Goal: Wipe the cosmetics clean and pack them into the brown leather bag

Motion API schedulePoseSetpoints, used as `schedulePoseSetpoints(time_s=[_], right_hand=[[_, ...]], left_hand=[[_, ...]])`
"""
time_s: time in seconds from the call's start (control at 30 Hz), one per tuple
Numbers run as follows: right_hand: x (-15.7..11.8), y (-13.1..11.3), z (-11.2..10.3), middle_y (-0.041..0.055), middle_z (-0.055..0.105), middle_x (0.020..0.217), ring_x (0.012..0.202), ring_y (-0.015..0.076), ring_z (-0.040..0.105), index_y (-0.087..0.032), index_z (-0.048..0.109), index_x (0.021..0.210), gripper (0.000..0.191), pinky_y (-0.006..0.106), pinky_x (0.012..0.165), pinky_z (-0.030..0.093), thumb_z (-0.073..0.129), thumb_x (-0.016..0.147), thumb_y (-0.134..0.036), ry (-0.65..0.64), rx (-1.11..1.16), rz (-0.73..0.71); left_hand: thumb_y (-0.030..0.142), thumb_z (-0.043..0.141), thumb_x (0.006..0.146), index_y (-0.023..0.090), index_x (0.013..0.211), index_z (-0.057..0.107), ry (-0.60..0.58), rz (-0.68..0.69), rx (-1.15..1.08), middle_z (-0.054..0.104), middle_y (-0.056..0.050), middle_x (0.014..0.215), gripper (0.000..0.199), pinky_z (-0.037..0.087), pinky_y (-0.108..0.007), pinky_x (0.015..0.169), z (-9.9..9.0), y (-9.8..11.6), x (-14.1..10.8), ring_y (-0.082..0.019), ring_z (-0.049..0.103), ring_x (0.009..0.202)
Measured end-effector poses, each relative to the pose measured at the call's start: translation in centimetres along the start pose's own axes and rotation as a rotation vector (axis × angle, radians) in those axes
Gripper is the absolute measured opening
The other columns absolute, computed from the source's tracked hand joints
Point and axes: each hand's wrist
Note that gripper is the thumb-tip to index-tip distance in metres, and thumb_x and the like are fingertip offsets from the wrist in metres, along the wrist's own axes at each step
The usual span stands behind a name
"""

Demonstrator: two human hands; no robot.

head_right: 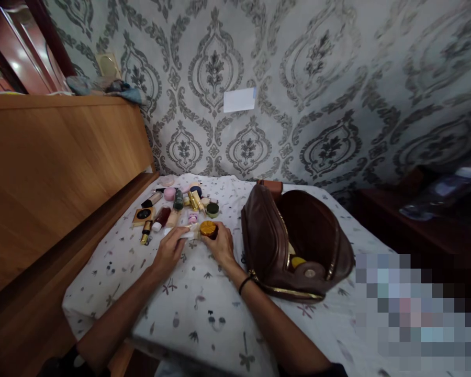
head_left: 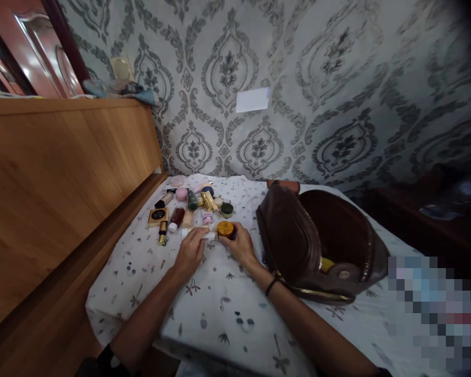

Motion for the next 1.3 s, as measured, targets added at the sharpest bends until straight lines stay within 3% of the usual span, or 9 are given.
schedulePoseSetpoints(time_s=[0.13,0.23,0.47,0.73,0.9,1.0,1.1,1.2,1.3], right_hand=[[1.7,-1.0,0.0,0.0144,0.066,0.122,0.114,0.0276,0.062,-0.014,0.056,0.126,0.052,0.036,0.093,0.050,0.061,0.082,-0.041,0.087,0.001,0.099],[4.1,-1.9,0.3,0.0161,0.062,0.130,0.122,0.0265,0.058,-0.014,0.053,0.131,0.050,0.036,0.098,0.048,0.054,0.087,-0.036,0.127,-0.078,0.150],[8.8,-1.8,1.3,0.0149,0.068,0.118,0.104,0.0257,0.067,-0.018,0.052,0.134,0.062,0.033,0.080,0.054,0.066,0.074,-0.026,0.118,-0.119,0.219],[9.5,-1.1,0.7,0.0102,0.073,0.101,0.091,0.0252,0.070,-0.018,0.063,0.112,0.045,0.031,0.071,0.054,0.071,0.069,-0.025,0.088,-0.102,0.257],[7.9,-2.8,-0.3,0.0127,0.070,0.111,0.102,0.0236,0.067,-0.014,0.058,0.117,0.044,0.031,0.083,0.053,0.065,0.076,-0.030,0.163,-0.036,0.208],[5.5,-4.1,-0.7,0.0103,0.069,0.111,0.102,0.0216,0.065,-0.015,0.056,0.117,0.046,0.031,0.087,0.052,0.067,0.075,-0.032,0.206,0.138,0.021],[1.9,-4.3,-0.5,0.0067,0.071,0.099,0.088,0.0217,0.065,-0.017,0.060,0.108,0.043,0.033,0.079,0.053,0.072,0.070,-0.032,0.074,0.371,-0.195],[-1.9,-3.3,0.1,0.0038,0.071,0.093,0.082,0.0209,0.065,-0.018,0.064,0.103,0.040,0.033,0.075,0.052,0.076,0.067,-0.030,-0.101,0.392,-0.210],[-4.4,-1.8,0.6,0.0042,0.071,0.095,0.088,0.0227,0.065,-0.018,0.065,0.104,0.040,0.035,0.080,0.051,0.078,0.067,-0.026,-0.144,0.308,-0.190]], left_hand=[[0.013,0.043,0.094,0.020,0.117,0.061,-0.027,0.005,-0.008,0.068,-0.010,0.113,0.030,0.051,-0.041,0.099,0.3,-0.1,-0.2,-0.022,0.063,0.111],[0.012,0.043,0.094,0.020,0.118,0.061,-0.024,0.020,-0.003,0.068,-0.010,0.112,0.031,0.051,-0.041,0.099,0.4,-0.3,-0.2,-0.022,0.063,0.110],[0.009,0.044,0.093,0.021,0.117,0.061,-0.025,0.028,0.017,0.068,-0.010,0.111,0.032,0.053,-0.039,0.096,0.3,-0.4,-0.3,-0.022,0.063,0.108],[0.010,0.044,0.093,0.020,0.116,0.061,-0.045,0.043,0.009,0.068,-0.010,0.109,0.030,0.053,-0.039,0.094,0.4,-0.2,-0.2,-0.022,0.063,0.105],[0.010,0.043,0.093,0.020,0.117,0.061,-0.008,0.032,0.001,0.067,-0.011,0.112,0.032,0.052,-0.039,0.097,-0.1,-0.1,-0.1,-0.022,0.063,0.109],[0.013,0.043,0.095,0.020,0.118,0.060,0.090,0.030,0.003,0.067,-0.010,0.114,0.029,0.050,-0.038,0.097,-0.6,-0.2,0.1,-0.022,0.063,0.110],[0.018,0.043,0.097,0.019,0.117,0.060,0.184,0.014,0.027,0.067,-0.010,0.112,0.026,0.050,-0.037,0.095,-1.1,-0.3,0.4,-0.022,0.063,0.107],[0.018,0.044,0.096,0.019,0.115,0.061,0.197,-0.010,0.040,0.068,-0.010,0.109,0.025,0.051,-0.035,0.092,-1.3,-0.2,0.4,-0.022,0.064,0.104],[0.015,0.045,0.094,0.018,0.114,0.062,0.094,0.003,0.022,0.068,-0.009,0.110,0.026,0.051,-0.035,0.092,-1.3,0.1,0.1,-0.021,0.064,0.105]])
Point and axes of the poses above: each hand's wrist, its own x-axis towards the middle knuckle, its own z-axis out of the palm, y = z × x
